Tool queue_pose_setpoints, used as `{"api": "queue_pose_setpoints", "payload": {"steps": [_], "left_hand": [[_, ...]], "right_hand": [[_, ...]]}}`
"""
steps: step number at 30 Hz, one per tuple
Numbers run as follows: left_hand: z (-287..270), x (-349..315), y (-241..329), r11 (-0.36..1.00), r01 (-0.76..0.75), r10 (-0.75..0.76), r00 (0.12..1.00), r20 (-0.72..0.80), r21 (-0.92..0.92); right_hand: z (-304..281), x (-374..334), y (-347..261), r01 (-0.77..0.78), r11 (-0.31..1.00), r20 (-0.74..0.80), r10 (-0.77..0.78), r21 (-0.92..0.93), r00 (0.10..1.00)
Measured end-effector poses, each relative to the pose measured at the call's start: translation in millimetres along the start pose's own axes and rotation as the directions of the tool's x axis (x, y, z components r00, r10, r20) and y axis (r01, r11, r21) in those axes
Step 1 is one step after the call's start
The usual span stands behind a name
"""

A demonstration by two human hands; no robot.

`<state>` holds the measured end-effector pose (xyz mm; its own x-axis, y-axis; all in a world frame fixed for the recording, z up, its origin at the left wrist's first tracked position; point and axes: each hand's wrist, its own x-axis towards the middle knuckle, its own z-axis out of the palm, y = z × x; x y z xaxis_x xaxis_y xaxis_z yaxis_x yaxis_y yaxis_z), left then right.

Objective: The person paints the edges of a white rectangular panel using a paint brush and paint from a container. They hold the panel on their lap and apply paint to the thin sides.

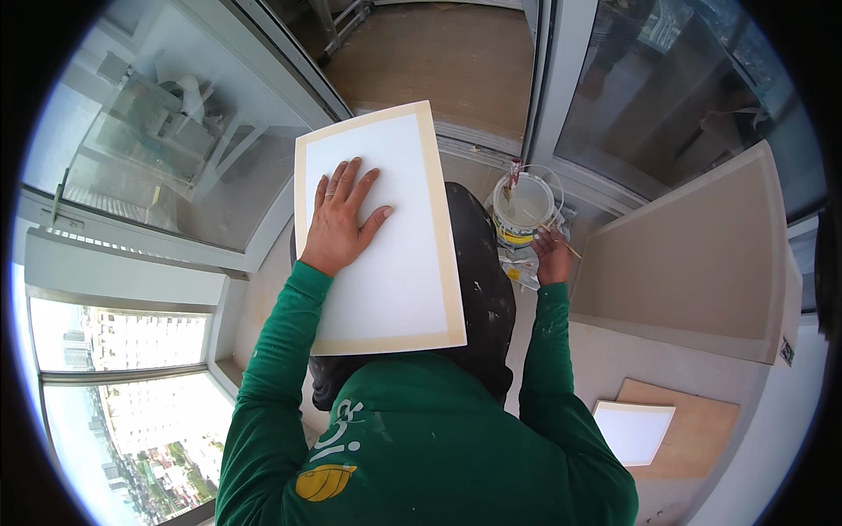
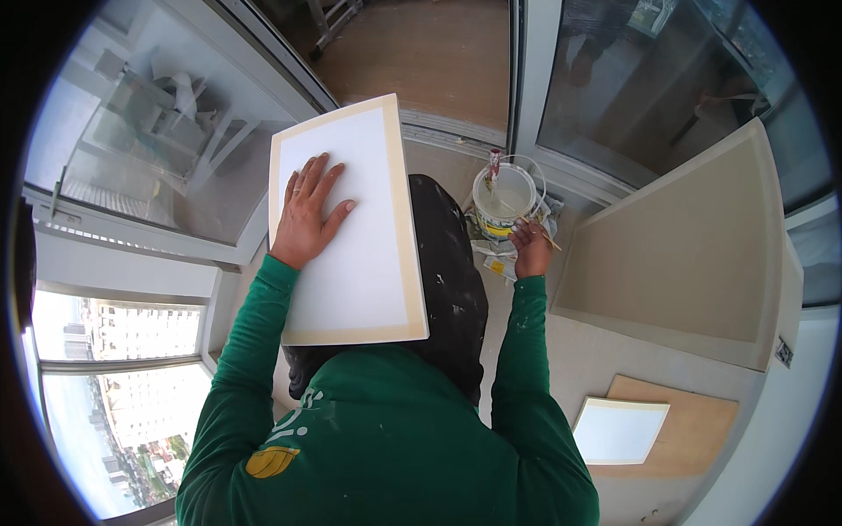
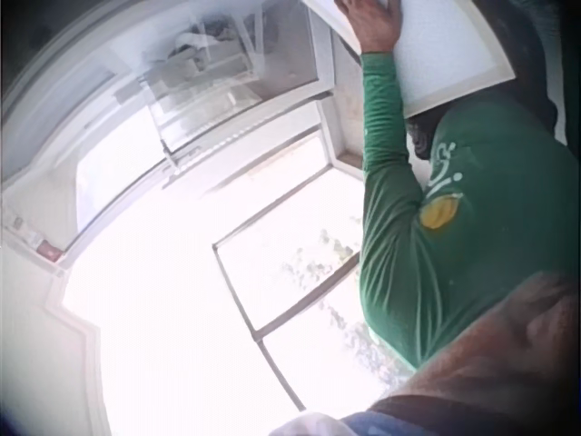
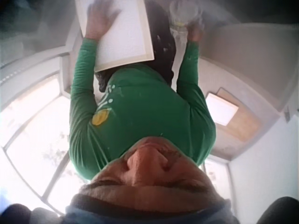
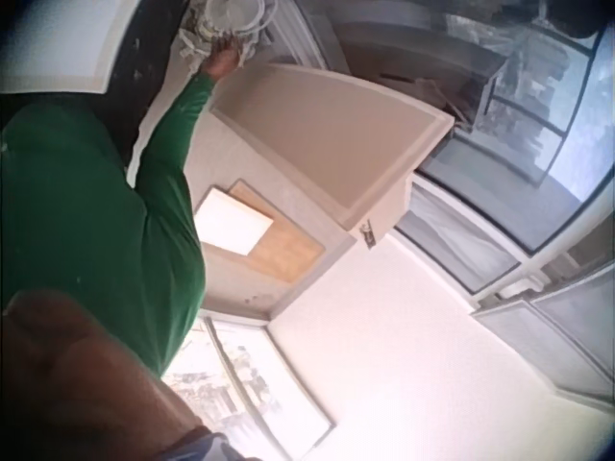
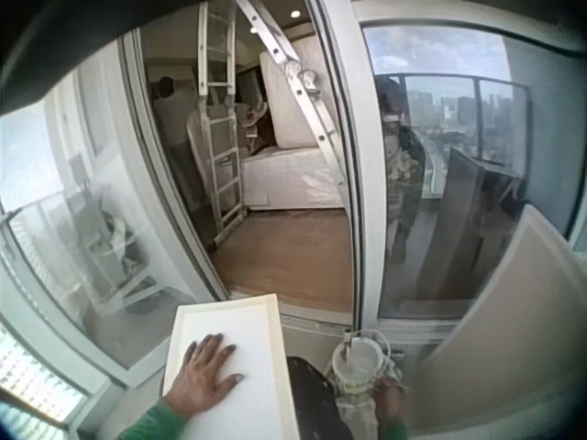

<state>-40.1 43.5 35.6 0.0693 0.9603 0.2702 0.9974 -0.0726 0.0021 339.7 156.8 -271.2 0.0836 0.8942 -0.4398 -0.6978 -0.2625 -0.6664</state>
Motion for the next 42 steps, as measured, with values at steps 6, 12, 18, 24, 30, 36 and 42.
{"api": "queue_pose_setpoints", "payload": {"steps": [6,12,18,24,30,36,42], "left_hand": [[-24.1,5.8,13.9,0.973,-0.221,0.216,0.974,0.070,0.067],[-19.0,23.0,21.2,0.979,-0.161,0.161,0.987,-0.013,-0.122],[-2.6,21.7,54.5,0.994,-0.072,0.061,0.989,-0.135,-0.078],[0.8,26.3,52.1,0.985,-0.082,0.065,0.991,-0.118,-0.152],[1.8,30.8,47.2,0.969,-0.095,0.075,0.992,-0.099,-0.226],[2.6,29.7,42.5,0.963,-0.095,0.072,0.992,-0.099,-0.253],[1.2,30.0,41.3,0.950,-0.091,0.064,0.993,-0.096,-0.300]], "right_hand": [[15.2,-7.7,-36.2,-0.076,0.943,0.177,0.019,0.323,0.984],[47.0,-28.1,-67.4,-0.134,0.893,0.305,-0.004,0.430,0.952],[77.9,-57.7,-97.6,-0.054,0.920,0.288,-0.066,0.389,0.955],[133.0,-92.5,-144.9,0.043,0.979,0.406,-0.122,0.199,0.906],[208.9,-121.1,-158.9,0.327,0.932,0.550,-0.194,-0.155,0.812],[249.7,-141.0,-162.5,0.490,0.799,0.589,-0.219,-0.349,0.778],[259.5,-147.7,-161.0,0.580,0.684,0.611,-0.244,-0.442,0.753]]}}
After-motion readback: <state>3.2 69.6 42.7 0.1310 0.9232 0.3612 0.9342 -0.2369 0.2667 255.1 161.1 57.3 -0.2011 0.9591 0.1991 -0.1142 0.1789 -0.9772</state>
